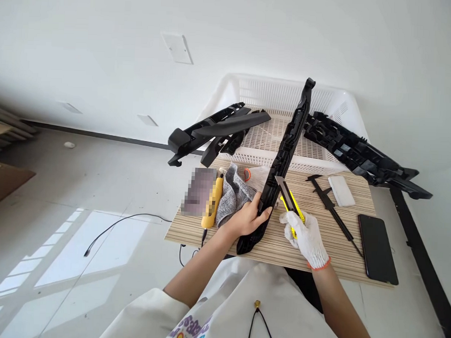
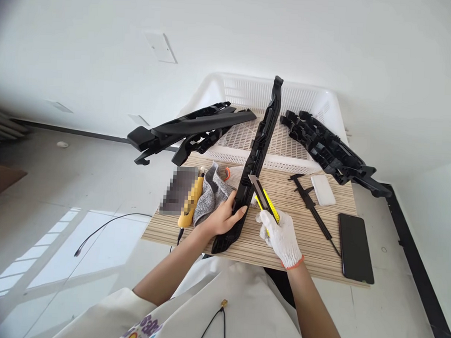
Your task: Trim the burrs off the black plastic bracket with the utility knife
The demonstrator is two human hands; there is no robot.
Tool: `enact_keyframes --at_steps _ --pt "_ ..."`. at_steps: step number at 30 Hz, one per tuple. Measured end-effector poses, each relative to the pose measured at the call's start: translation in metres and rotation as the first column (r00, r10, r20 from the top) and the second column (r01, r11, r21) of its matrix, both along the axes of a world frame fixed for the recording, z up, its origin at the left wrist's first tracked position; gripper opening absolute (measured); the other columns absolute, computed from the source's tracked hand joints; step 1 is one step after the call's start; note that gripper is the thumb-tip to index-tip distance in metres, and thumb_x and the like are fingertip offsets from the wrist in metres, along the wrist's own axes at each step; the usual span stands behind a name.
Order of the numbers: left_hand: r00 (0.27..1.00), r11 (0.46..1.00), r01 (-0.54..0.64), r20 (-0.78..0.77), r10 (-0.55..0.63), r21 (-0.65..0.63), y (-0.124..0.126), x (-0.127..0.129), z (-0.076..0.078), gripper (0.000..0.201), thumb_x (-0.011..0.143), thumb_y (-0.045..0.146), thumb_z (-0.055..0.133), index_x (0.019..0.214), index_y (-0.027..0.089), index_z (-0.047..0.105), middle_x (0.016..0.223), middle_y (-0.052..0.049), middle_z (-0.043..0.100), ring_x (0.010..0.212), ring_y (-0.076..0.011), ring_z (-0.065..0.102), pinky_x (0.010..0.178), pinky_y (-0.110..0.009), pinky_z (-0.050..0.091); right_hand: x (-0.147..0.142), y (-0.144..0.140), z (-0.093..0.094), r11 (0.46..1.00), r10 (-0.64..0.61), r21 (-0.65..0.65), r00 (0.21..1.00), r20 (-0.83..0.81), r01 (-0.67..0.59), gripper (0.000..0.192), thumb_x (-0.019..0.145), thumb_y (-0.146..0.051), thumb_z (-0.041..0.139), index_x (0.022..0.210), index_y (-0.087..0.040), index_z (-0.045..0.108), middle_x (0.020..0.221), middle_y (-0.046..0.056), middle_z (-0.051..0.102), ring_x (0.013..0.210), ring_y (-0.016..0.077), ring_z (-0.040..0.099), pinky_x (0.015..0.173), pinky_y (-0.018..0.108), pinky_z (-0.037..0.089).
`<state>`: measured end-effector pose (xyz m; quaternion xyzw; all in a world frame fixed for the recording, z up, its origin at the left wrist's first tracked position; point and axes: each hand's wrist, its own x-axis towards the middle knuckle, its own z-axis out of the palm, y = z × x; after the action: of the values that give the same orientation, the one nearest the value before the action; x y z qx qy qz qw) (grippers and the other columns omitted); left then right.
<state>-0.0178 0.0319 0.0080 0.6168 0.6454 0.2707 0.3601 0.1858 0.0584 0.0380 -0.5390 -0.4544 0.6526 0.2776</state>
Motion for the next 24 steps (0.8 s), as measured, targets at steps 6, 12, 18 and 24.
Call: enact_keyframes --at_steps 6,12,18,24 --pt "1.000 0.999 -0.009 0.008 0.008 0.043 0.000 0.000 0.002 0.046 0.098 0.058 0.049 0.125 0.022 0.046 0.085 -0.006 0.069 0.089 -0.0337 0.071 0.078 -0.040 0.055 0.009 0.002 0.004 0.995 0.063 -0.075 0.996 -0.061 -0.067 0.052 0.076 -0.067 0.071 0.077 -0.015 0.070 0.045 -0.002 0.050 0.036 0.0079 0.036 0.032 0.020 0.021" --pt "0.999 0.997 -0.033 0.015 0.032 0.073 -0.003 0.002 -0.001 0.041 0.097 0.057 0.051 0.120 0.023 0.048 0.082 -0.005 0.068 0.086 -0.0317 0.071 0.077 -0.039 0.055 0.016 0.005 0.001 0.989 0.109 -0.083 0.985 -0.133 -0.121 0.054 0.078 -0.070 0.070 0.078 -0.016 0.069 0.049 0.000 0.055 0.035 0.0064 0.033 0.032 0.020 0.020" --pt "1.000 0.997 -0.013 -0.023 0.015 0.077 -0.002 0.003 0.005 0.036 0.098 0.054 0.049 0.116 0.023 0.045 0.080 -0.003 0.066 0.082 -0.0310 0.071 0.073 -0.038 0.053 0.015 -0.012 -0.003 0.997 0.080 -0.023 0.997 0.009 -0.080 0.053 0.082 -0.069 0.067 0.088 -0.017 0.071 0.049 -0.001 0.054 0.039 0.0100 0.038 0.036 0.023 0.027" --pt "0.999 0.999 0.021 -0.051 -0.018 0.043 -0.003 0.003 0.010 0.036 0.098 0.054 0.048 0.116 0.023 0.046 0.070 -0.001 0.062 0.074 -0.0304 0.070 0.066 -0.035 0.049 0.059 -0.066 -0.023 0.859 -0.170 0.486 0.807 0.565 -0.160 0.042 0.085 -0.064 0.063 0.089 -0.024 0.074 0.060 0.005 0.066 0.053 0.0224 0.061 0.054 0.034 0.047"
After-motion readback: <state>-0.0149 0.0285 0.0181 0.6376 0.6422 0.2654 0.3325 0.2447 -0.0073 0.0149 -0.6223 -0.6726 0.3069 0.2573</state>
